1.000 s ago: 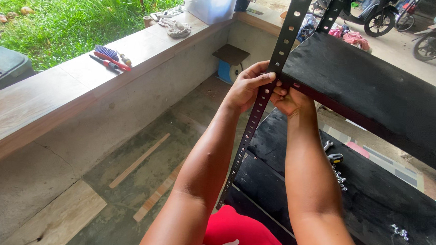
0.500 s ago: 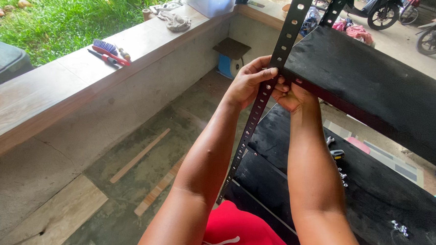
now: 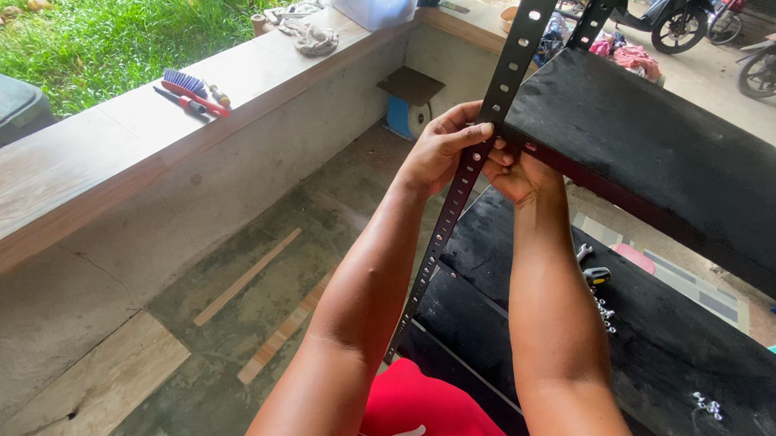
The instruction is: The person lifts a black metal shelf and places it onto a metal shelving frame. They then align the shelf with the frame and insert bolts and washers by hand to secure the shelf in place.
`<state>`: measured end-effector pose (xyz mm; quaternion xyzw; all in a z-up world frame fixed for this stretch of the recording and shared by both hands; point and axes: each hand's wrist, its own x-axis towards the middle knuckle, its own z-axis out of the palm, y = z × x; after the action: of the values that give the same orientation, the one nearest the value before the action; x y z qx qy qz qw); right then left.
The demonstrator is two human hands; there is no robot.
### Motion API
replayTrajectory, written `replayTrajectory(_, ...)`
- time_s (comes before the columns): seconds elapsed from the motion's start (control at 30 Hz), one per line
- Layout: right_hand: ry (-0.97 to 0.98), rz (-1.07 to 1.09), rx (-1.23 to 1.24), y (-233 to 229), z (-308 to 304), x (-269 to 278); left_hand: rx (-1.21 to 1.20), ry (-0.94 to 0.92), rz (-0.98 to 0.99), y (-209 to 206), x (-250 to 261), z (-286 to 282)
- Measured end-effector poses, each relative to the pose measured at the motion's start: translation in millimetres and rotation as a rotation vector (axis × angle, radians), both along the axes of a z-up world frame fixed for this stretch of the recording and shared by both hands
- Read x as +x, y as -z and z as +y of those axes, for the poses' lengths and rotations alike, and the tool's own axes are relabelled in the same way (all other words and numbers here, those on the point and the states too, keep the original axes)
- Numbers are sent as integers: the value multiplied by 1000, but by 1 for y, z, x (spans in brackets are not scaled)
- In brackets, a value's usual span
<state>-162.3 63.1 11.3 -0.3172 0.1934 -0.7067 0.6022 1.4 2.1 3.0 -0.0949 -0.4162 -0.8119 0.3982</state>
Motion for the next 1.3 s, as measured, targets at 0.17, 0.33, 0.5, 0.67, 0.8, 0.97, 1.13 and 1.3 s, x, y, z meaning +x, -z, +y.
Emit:
replayTrajectory(0.17,-46,-7,-2,0,4,3,6,14,-4,1,1,0)
replayTrajectory(0.33,-31,-30,-12,-1,7,6,-15,66,18,0,1,0)
replayTrajectory(0.5,57,-21,102,-3,8,8,28,-22,2,-2,1,2)
replayTrajectory(0.67,34,48,56,-2,6,6,-15,37,19,-2,3,1)
replayTrajectory(0.8,20,15,96,1,1,2,-2,20,-10,0,3,1)
replayTrajectory(0.97,-66,27,72,-1,0,-2,17,24,-29,-1,2,-2)
replayTrajectory(1.13,-24,56,83,1,2,2,13,27,-17,1,2,-3)
replayTrajectory(1.3,-26,49,35,2,-1,3,16,17,-20,1,2,-2)
